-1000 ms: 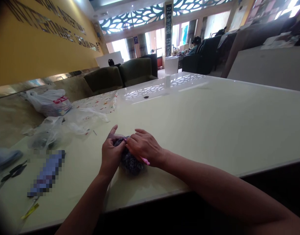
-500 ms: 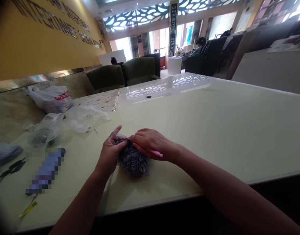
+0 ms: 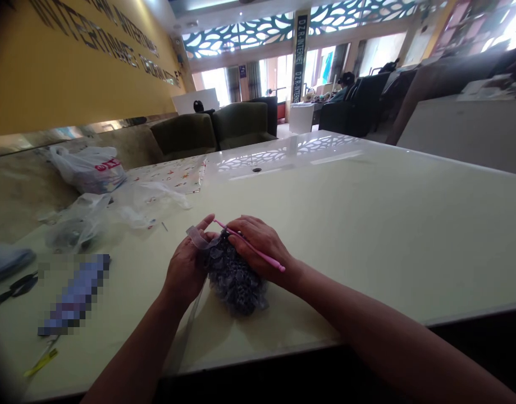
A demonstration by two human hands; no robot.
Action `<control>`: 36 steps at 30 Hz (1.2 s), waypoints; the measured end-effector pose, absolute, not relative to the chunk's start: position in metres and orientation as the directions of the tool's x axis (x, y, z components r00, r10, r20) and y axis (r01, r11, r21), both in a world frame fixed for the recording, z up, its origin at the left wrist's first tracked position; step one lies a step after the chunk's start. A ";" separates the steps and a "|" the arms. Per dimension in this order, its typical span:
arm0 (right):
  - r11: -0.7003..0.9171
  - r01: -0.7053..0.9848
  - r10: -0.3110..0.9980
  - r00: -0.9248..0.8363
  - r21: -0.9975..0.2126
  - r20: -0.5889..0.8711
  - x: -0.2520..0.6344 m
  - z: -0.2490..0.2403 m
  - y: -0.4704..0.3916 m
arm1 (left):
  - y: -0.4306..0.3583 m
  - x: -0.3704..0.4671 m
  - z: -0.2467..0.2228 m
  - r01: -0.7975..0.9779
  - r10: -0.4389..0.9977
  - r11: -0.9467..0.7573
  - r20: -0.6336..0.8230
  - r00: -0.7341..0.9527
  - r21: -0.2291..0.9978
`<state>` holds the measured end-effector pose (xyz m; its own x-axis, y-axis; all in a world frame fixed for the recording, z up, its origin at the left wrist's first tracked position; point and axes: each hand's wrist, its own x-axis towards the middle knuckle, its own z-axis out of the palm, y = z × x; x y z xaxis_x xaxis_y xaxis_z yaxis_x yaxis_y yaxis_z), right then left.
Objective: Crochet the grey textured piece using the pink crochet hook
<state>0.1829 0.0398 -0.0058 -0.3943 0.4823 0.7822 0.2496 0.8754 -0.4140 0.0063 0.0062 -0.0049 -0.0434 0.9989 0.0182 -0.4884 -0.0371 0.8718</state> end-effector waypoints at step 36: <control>0.802 0.062 0.456 -0.706 -0.594 0.542 0.216 0.020 0.051 | 0.006 -0.004 0.003 -0.424 0.983 0.123 -0.051 0.178 0.897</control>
<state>0.2160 0.0510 0.0197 -0.7059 0.4559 0.5421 0.0620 0.8022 -0.5939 -0.0043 0.0057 0.0033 0.1777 0.9828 -0.0508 -0.4239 0.1230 0.8973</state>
